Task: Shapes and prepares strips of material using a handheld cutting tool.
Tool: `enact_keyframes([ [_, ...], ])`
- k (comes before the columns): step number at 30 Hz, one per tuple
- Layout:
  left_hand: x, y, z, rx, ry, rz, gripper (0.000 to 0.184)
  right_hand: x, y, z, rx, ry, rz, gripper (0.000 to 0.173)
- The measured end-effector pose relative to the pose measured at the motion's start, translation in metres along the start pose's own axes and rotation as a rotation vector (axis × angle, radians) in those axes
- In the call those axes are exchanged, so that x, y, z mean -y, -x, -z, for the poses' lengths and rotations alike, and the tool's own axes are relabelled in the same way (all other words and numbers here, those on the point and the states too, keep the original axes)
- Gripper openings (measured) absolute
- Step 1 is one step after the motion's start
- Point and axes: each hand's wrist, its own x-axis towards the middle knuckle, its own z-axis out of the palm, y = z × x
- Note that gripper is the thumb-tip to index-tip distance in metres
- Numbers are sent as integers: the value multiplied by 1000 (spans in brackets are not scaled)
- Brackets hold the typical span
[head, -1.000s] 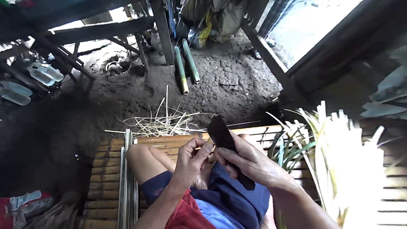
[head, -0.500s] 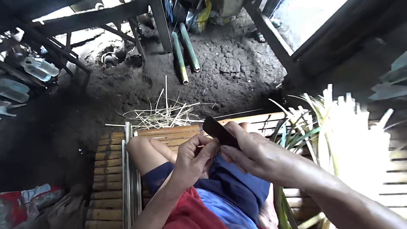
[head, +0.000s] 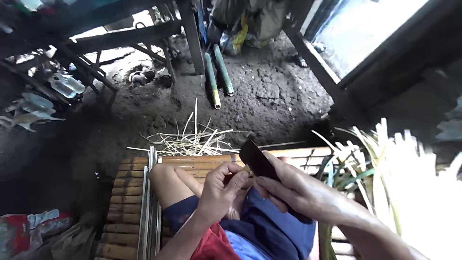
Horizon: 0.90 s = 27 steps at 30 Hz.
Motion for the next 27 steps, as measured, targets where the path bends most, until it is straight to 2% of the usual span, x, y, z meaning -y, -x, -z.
enact_keyframes([
  [5, 0, -2, -3, 19, -16, 19, 11, -21, -2, -6, -63, -61, 30, 21],
  [9, 0, -3, -3, 48, 14, 33, 12, -29, -2, -4, -41, -251, 11, 25],
  [12, -11, 2, 1, 160, -102, 30, 20, -32, 2, 0, -148, -45, 48, 35],
  [13, -18, 4, 5, 249, -149, -29, 27, -33, 3, -1, -241, 7, 85, 28],
  [15, -22, -1, 11, 302, -217, -311, 40, -28, 5, -1, -302, -58, 180, 5],
  [16, -18, -9, 5, 235, -177, -426, 50, -26, 6, -3, -295, -85, 252, 6],
  [17, -13, -17, -5, 152, -66, -467, 56, -26, 5, -6, -308, -75, 333, 9],
  [18, -9, -24, -19, 88, 72, -465, 54, -26, 2, -11, -362, -38, 406, 10],
  [20, -7, -35, -45, 7, 304, -449, 44, -29, -7, -19, -541, 55, 514, 9],
  [22, -7, -40, -63, -84, 428, -349, 42, -36, -9, -23, -675, 140, 556, 12],
  [25, 1, -40, -66, -103, 554, -93, 50, -49, 0, -27, -754, 177, 606, 15],
  [27, 10, -48, -51, -267, 717, 64, 56, -48, 18, -30, -751, 181, 647, 13],
])
